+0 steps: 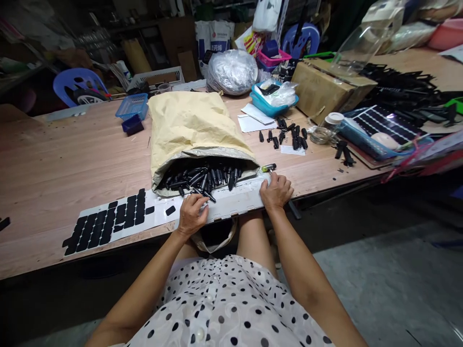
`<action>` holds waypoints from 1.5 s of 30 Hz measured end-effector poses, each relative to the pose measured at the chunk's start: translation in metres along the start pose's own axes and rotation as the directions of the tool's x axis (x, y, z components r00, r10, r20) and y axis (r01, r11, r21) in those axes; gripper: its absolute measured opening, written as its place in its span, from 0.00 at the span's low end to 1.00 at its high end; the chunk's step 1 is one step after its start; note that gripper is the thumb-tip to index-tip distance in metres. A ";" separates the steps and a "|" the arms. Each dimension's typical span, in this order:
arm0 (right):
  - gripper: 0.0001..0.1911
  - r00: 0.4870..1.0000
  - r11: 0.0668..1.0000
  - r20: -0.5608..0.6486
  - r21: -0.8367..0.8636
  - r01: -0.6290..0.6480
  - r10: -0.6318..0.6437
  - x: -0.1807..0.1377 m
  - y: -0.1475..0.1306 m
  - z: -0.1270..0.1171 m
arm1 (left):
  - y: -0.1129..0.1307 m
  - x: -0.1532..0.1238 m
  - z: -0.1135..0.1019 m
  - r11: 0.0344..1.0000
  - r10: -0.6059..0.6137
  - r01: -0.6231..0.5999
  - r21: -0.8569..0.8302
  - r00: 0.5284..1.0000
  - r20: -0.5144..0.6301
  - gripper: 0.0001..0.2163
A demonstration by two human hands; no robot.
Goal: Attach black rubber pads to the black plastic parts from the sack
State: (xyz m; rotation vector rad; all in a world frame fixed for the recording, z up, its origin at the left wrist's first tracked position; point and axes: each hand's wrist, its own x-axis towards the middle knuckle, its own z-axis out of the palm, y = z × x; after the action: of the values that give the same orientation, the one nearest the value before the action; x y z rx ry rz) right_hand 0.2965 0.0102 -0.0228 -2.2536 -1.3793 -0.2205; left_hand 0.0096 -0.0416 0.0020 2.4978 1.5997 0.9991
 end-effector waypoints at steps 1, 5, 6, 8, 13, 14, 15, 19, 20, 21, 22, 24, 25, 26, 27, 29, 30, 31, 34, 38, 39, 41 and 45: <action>0.20 1.000 1.000 0.001 0.000 0.000 0.000 0.000 -0.001 -0.001 | 0.005 0.006 0.001 1.000 0.009 -0.009 0.004 0.999 0.047 0.11; 0.20 1.000 1.000 0.012 0.001 -0.009 0.009 -0.001 -0.003 -0.003 | 0.031 0.044 0.007 0.992 -0.117 0.104 0.069 0.966 0.231 0.08; 0.20 1.000 1.000 0.016 0.001 -0.009 0.009 0.000 -0.003 -0.003 | 0.039 0.055 0.010 0.982 -0.183 0.161 0.099 0.943 0.279 0.09; 0.20 1.000 1.000 0.021 -0.001 -0.007 0.007 0.000 -0.004 -0.003 | 0.054 0.076 0.016 0.951 -0.306 0.264 0.161 0.879 0.365 0.10; 0.20 1.000 1.000 0.009 -0.005 -0.001 0.001 -0.001 -0.005 -0.002 | 0.075 0.109 0.028 0.899 -0.436 0.350 0.262 0.768 0.469 0.13; 0.20 1.000 1.000 0.012 -0.008 -0.001 0.001 -0.002 -0.006 -0.002 | 0.076 0.111 0.030 0.895 -0.445 0.359 0.265 0.760 0.473 0.13; 0.20 1.000 1.000 0.019 -0.013 -0.001 0.001 -0.002 -0.006 -0.002 | 0.077 0.113 0.031 0.892 -0.452 0.370 0.260 0.755 0.475 0.12; 0.20 1.000 1.000 0.025 -0.018 -0.010 0.010 -0.002 -0.006 -0.002 | 0.075 0.110 0.027 0.881 -0.472 0.434 0.189 0.776 0.419 0.07; 0.20 1.000 1.000 0.018 -0.015 -0.010 0.010 -0.002 -0.005 -0.002 | 0.073 0.105 0.023 0.881 -0.469 0.447 0.154 0.792 0.391 0.06; 0.20 1.000 1.000 0.010 -0.013 -0.009 0.010 -0.002 -0.005 -0.002 | 0.071 0.099 0.019 0.887 -0.456 0.449 0.109 0.813 0.363 0.05; 0.20 1.000 1.000 0.005 -0.011 -0.009 0.009 -0.002 -0.005 -0.001 | 0.067 0.091 0.014 0.898 -0.429 0.437 0.056 0.837 0.339 0.04; 0.20 1.000 1.000 0.006 -0.013 -0.010 0.010 -0.002 -0.005 -0.001 | 0.058 0.067 0.002 0.925 -0.338 0.374 -0.062 0.887 0.314 0.03; 0.20 1.000 1.000 0.012 -0.014 -0.012 0.012 -0.002 -0.005 -0.002 | 0.051 0.054 -0.005 0.935 -0.286 0.335 -0.117 0.906 0.311 0.02; 0.20 1.000 1.000 0.018 -0.017 -0.014 0.014 -0.002 -0.005 -0.002 | 0.043 0.040 -0.012 0.939 -0.241 0.302 -0.163 0.919 0.312 0.02; 0.20 1.000 1.000 0.024 -0.020 -0.016 0.017 -0.001 -0.005 -0.003 | 0.035 0.027 -0.018 0.940 -0.209 0.279 -0.197 0.926 0.315 0.02; 0.20 0.999 0.999 0.032 -0.026 -0.018 0.019 -0.001 -0.006 -0.004 | 0.015 0.006 -0.030 0.941 -0.166 0.250 -0.228 0.928 0.334 0.02; 0.20 0.999 0.999 0.034 -0.030 -0.019 0.020 -0.001 -0.006 -0.004 | 0.005 0.000 -0.035 0.943 -0.148 0.238 -0.231 0.925 0.349 0.02; 0.20 0.999 0.999 0.036 -0.034 -0.018 0.020 -0.001 -0.006 -0.005 | -0.004 -0.004 -0.039 0.947 -0.128 0.223 -0.230 0.921 0.368 0.03; 0.20 0.999 0.999 0.040 -0.031 -0.019 0.020 -0.001 -0.006 -0.006 | -0.027 -0.002 -0.039 0.957 -0.065 0.180 -0.227 0.898 0.436 0.02; 0.19 1.000 1.000 0.023 0.007 -0.016 0.016 0.000 -0.006 -0.005 | -0.030 0.019 -0.018 0.960 -0.030 0.151 -0.237 0.893 0.449 0.03; 0.19 1.000 1.000 0.015 0.015 -0.016 0.016 0.000 -0.006 -0.004 | -0.027 0.024 -0.012 0.962 -0.040 0.151 -0.226 0.902 0.431 0.04; 0.19 1.000 1.000 0.005 0.027 -0.016 0.016 0.001 -0.006 -0.004 | -0.019 0.033 0.000 0.970 -0.077 0.159 -0.186 0.919 0.388 0.04; 0.20 0.999 1.000 0.029 0.024 -0.018 0.018 0.002 -0.006 -0.006 | -0.009 0.035 0.008 0.980 -0.114 0.162 -0.112 0.929 0.352 0.04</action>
State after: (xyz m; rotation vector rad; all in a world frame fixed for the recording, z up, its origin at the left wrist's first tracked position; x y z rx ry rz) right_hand 0.2926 0.0107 -0.0148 -2.2571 -1.3685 -0.1655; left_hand 0.0156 -0.0060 0.0101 2.2723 1.5139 0.5921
